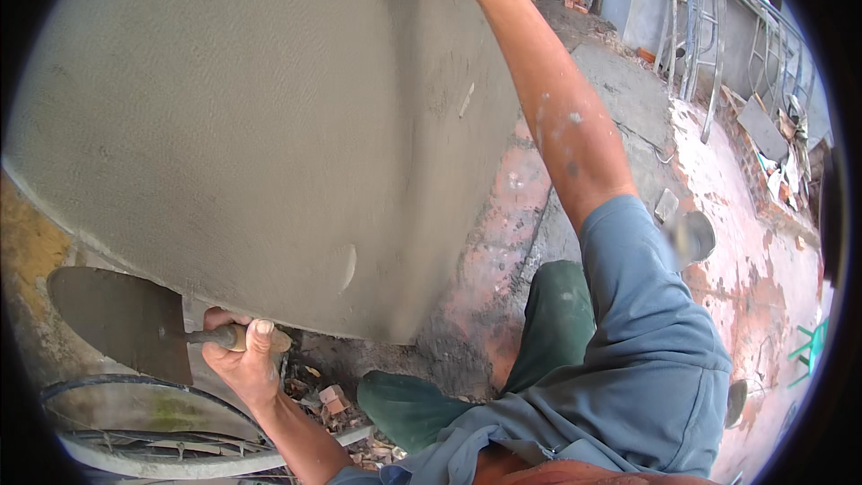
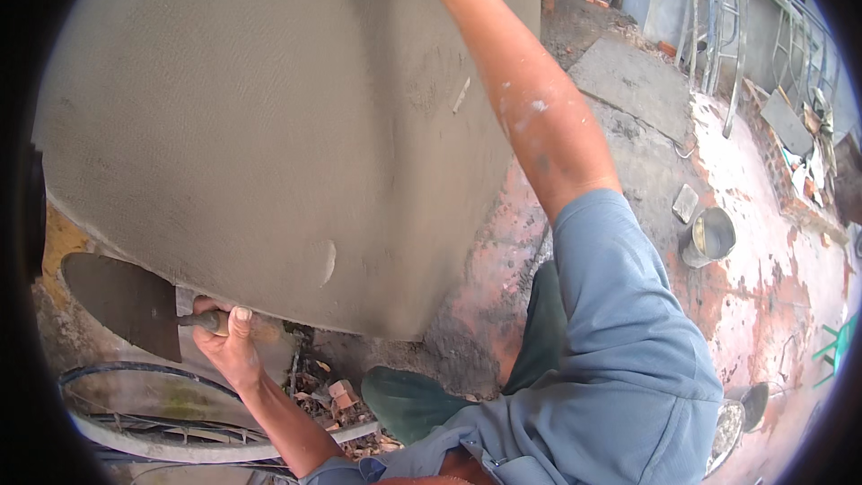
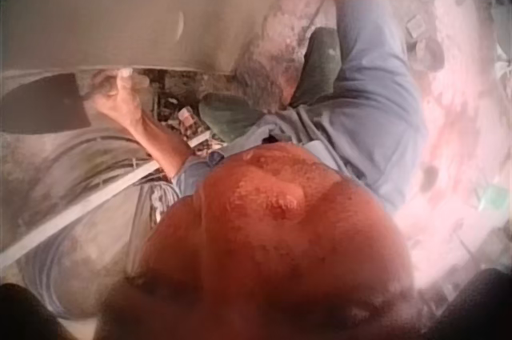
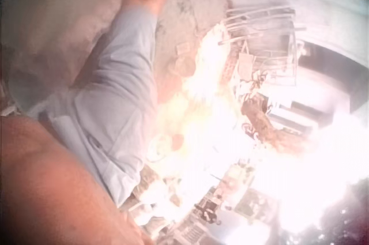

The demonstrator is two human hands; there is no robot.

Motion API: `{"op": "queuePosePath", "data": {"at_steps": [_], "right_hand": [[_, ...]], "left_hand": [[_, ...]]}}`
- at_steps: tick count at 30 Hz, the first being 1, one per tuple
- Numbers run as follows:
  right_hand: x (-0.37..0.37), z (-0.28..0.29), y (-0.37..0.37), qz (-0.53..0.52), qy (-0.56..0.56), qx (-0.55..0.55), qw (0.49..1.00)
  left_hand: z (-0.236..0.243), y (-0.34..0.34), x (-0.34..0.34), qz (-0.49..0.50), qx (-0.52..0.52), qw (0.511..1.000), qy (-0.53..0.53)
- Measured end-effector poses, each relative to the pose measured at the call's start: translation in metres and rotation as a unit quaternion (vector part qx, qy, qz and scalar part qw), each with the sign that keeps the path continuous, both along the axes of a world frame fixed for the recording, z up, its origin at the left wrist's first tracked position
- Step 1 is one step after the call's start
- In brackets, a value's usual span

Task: The person applies wet cement to a vertical wall using a trowel and smooths the surface with a float. They repeatedly scoop cement from the floor and spread it evenly across the wall, finishing by smoothing the edges.

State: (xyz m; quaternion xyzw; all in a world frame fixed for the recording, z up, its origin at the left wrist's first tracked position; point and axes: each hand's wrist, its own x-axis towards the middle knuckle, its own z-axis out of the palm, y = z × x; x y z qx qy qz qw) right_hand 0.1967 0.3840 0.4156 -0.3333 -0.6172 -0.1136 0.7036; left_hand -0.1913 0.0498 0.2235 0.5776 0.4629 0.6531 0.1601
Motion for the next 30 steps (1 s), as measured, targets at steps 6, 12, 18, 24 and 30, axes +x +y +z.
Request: {"op": "queuePosePath", "data": {"at_steps": [6, 12, 18, 24, 30], "right_hand": [[-0.040, -0.077, -0.071, -0.031, -0.140, 0.147, 0.979], [-0.029, 0.036, -0.049, 0.012, 0.004, 0.057, 0.998], [-0.074, -0.026, -0.099, -0.018, -0.143, 0.219, 0.965], [-0.001, -0.090, -0.034, -0.094, -0.068, 0.056, 0.992], [0.023, -0.154, -0.001, -0.034, 0.200, -0.270, 0.941]], "left_hand": [[0.000, -0.002, 0.001, -0.031, -0.010, 0.999, -0.018], [0.000, 0.007, 0.001, -0.023, 0.049, 0.997, 0.047], [0.000, 0.003, 0.003, -0.022, 0.036, 0.999, 0.027], [0.002, 0.001, 0.000, -0.021, 0.009, 1.000, 0.020], [-0.001, 0.005, -0.002, -0.012, 0.015, 0.999, 0.032]]}}
